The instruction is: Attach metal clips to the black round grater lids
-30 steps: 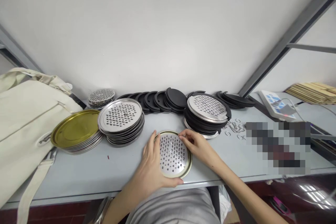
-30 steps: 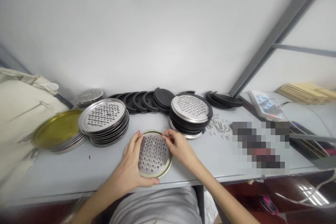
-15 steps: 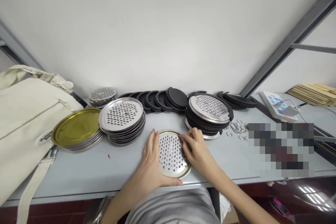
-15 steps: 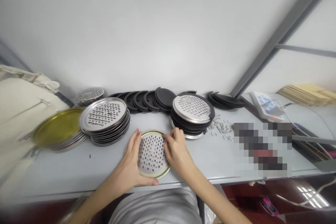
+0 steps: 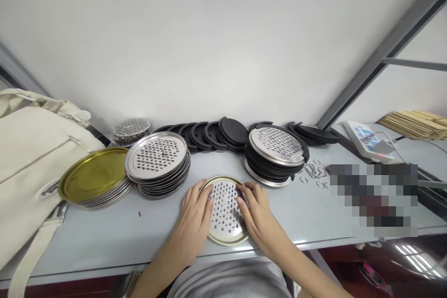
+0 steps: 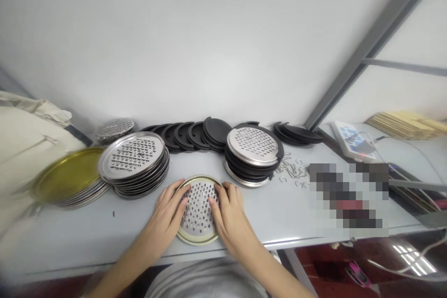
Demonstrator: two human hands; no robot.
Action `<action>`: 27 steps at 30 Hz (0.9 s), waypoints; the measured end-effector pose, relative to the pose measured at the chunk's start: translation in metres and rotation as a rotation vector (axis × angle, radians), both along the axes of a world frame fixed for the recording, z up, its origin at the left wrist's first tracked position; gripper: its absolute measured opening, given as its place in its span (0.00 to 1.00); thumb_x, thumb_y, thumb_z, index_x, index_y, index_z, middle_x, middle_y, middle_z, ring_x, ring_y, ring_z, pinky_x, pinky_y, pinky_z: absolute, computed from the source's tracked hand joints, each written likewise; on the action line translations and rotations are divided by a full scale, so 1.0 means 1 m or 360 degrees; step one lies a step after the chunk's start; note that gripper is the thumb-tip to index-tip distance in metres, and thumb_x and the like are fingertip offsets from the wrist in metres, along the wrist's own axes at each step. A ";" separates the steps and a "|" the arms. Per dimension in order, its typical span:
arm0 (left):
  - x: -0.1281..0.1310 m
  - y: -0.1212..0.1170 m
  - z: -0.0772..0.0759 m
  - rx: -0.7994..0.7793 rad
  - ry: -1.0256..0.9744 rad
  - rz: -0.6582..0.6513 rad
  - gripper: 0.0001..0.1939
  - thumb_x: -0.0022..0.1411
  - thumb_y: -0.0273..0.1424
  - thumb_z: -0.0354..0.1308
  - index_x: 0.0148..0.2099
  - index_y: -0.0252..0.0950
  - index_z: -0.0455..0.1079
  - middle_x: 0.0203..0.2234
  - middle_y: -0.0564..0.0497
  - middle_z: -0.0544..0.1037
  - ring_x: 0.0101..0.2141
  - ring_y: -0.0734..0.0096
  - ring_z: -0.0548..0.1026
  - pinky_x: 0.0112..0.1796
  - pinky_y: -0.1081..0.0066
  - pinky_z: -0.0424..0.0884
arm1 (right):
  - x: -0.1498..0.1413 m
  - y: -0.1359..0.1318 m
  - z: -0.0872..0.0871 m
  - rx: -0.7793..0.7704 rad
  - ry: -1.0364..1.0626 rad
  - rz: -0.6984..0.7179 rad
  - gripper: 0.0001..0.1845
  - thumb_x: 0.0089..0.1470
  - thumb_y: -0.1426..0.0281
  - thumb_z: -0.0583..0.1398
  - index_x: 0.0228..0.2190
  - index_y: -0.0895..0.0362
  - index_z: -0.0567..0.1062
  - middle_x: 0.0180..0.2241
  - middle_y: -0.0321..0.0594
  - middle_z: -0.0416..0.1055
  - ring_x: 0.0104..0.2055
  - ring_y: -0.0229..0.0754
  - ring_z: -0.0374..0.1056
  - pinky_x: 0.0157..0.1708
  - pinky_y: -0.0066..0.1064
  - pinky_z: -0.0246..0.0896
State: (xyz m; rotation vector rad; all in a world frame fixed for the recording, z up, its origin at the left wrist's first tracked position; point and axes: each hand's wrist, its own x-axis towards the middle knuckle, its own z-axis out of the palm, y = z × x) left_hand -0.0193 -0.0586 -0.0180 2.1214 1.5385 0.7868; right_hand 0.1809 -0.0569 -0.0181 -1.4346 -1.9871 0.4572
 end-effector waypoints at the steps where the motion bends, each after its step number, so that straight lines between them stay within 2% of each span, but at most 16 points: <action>1: 0.002 0.000 -0.001 0.0012 0.0006 0.0003 0.19 0.71 0.33 0.39 0.61 0.44 0.56 0.58 0.47 0.59 0.60 0.63 0.56 0.60 0.55 0.55 | 0.000 0.000 -0.001 0.0004 -0.0006 0.0005 0.18 0.65 0.64 0.47 0.53 0.53 0.64 0.50 0.48 0.59 0.55 0.49 0.57 0.56 0.45 0.57; 5: 0.003 0.001 0.001 0.0023 0.0031 0.0005 0.21 0.70 0.34 0.41 0.64 0.44 0.53 0.54 0.45 0.60 0.56 0.60 0.59 0.57 0.54 0.58 | -0.001 0.003 -0.001 -0.0029 -0.0005 0.0034 0.19 0.65 0.63 0.47 0.53 0.55 0.64 0.50 0.50 0.59 0.55 0.49 0.58 0.56 0.45 0.58; 8: 0.002 0.001 0.002 0.0025 0.0053 0.0004 0.19 0.70 0.34 0.42 0.61 0.44 0.57 0.52 0.45 0.61 0.55 0.59 0.60 0.56 0.53 0.59 | -0.001 0.005 0.000 -0.0026 0.0008 0.0035 0.18 0.65 0.63 0.48 0.53 0.54 0.64 0.50 0.50 0.60 0.55 0.50 0.59 0.56 0.46 0.59; 18: 0.003 0.002 0.001 0.0022 0.0089 0.0026 0.19 0.69 0.37 0.43 0.60 0.43 0.58 0.50 0.45 0.61 0.53 0.58 0.61 0.55 0.53 0.60 | 0.003 0.008 -0.005 0.0016 0.0050 0.0055 0.17 0.62 0.62 0.53 0.51 0.54 0.68 0.49 0.50 0.62 0.54 0.51 0.61 0.54 0.47 0.61; 27: 0.005 0.003 0.000 0.0103 0.0144 0.0021 0.18 0.69 0.37 0.44 0.58 0.38 0.59 0.49 0.43 0.62 0.50 0.58 0.62 0.53 0.53 0.61 | 0.001 0.007 -0.005 0.0021 0.0035 0.0069 0.18 0.62 0.63 0.52 0.51 0.56 0.68 0.49 0.52 0.62 0.54 0.52 0.61 0.55 0.47 0.60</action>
